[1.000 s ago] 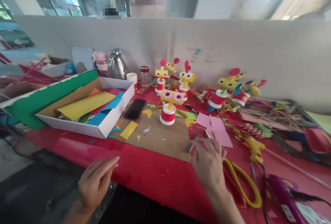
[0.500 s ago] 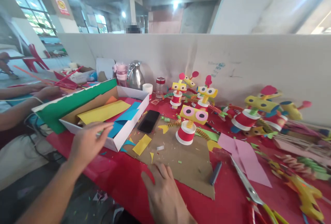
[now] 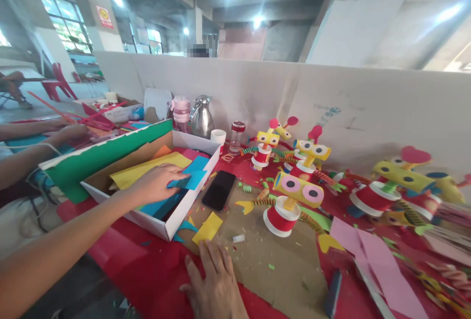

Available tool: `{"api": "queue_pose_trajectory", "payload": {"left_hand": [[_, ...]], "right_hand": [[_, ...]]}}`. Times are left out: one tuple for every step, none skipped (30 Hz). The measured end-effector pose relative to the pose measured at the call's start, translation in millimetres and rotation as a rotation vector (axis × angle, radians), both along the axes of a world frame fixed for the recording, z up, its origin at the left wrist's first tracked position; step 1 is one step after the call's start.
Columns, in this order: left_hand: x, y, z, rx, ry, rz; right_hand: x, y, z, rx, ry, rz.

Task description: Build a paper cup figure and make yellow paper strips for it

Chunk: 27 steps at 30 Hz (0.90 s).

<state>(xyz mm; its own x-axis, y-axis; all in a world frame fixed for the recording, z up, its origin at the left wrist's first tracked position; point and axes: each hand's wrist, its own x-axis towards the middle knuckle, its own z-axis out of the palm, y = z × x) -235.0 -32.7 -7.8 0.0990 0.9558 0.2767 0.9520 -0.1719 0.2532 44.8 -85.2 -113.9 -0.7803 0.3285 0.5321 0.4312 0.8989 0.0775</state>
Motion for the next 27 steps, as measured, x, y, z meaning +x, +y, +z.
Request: {"api": "queue_pose_trajectory", "payload": {"left_hand": [[1, 3, 2.2, -0.003, -0.037, 0.011], [0, 4, 4.6, -0.001, -0.072, 0.033], [-2, 6, 7.2, 0.007, -0.102, 0.062], [-6, 6, 9.9, 0.020, -0.124, 0.098], [-10, 6, 12.9, 0.040, -0.160, 0.147], [-15, 5, 16.0, 0.067, -0.203, 0.208], [-19, 4, 19.3, 0.101, -0.248, 0.274], [-24, 3, 22.6, 0.137, -0.290, 0.342], [-29, 1, 25.6, 0.169, -0.324, 0.406], [-32, 0, 28.0, 0.191, -0.345, 0.460], [-34, -1, 29.7, 0.196, -0.352, 0.493], [-35, -2, 30.2, 0.183, -0.346, 0.507], [-35, -1, 29.5, 0.156, -0.344, 0.513], [-33, -1, 27.7, 0.123, -0.343, 0.512], [-31, 1, 25.1, 0.089, -0.343, 0.509], [-28, 3, 22.1, 0.055, -0.345, 0.508], [-26, 5, 19.1, 0.025, -0.347, 0.510], [-24, 7, 16.6, -0.004, -0.348, 0.511], [-23, 9, 15.1, -0.037, -0.345, 0.508], [-22, 11, 14.5, -0.073, -0.338, 0.499], [-23, 13, 14.8, -0.109, -0.323, 0.484], [-24, 14, 15.7, -0.139, -0.299, 0.467], [-27, 15, 16.7, -0.159, -0.270, 0.453], [-29, 15, 17.3, -0.168, -0.236, 0.446], [-33, 14, 17.3, -0.166, -0.203, 0.449], [-36, 13, 16.5, -0.161, -0.174, 0.461], [-40, 11, 15.2, -0.157, -0.153, 0.475]], "right_hand": [[0, -1, 0.8, -0.008, -0.007, -0.003], [-1, -1, 1.8, -0.021, -0.013, -0.012], [-1, -3, 3.0, -0.036, -0.017, -0.022], [-2, -4, 4.0, -0.052, -0.017, -0.031], [-2, -5, 4.9, -0.067, -0.018, -0.039], [-2, -6, 5.5, -0.084, -0.018, -0.046], [-2, -6, 5.9, -0.103, -0.022, -0.049], [-2, -7, 6.1, -0.121, -0.025, -0.047], [-2, -7, 6.1, -0.138, -0.028, -0.045], [-2, -7, 6.0, -0.154, -0.029, -0.046], [-1, -8, 5.8, -0.164, -0.026, -0.047], [-1, -8, 5.6, -0.171, -0.020, -0.051], [-1, -8, 5.5, -0.175, -0.012, -0.055], [-1, -8, 5.5, -0.180, -0.005, -0.056], [-2, -9, 5.7, -0.187, 0.001, -0.053], [-2, -9, 6.0, -0.195, 0.011, -0.052], [-2, -10, 6.5, -0.206, 0.023, -0.052], [-2, -10, 6.9, -0.217, 0.032, -0.054], [-2, -11, 7.3, -0.227, 0.041, -0.059], [-2, -11, 7.4, -0.236, 0.048, -0.066], [-2, -12, 7.2, -0.245, 0.057, -0.077], [-2, -12, 6.6, -0.251, 0.070, -0.087], [-2, -12, 5.6, -0.254, 0.086, -0.094], [-3, -12, 4.5, -0.254, 0.105, -0.101], [-3, -12, 3.3, -0.254, 0.121, -0.105], [-4, -12, 2.3, -0.251, 0.133, -0.105], [-4, -12, 1.5, -0.248, 0.138, -0.104]]}}
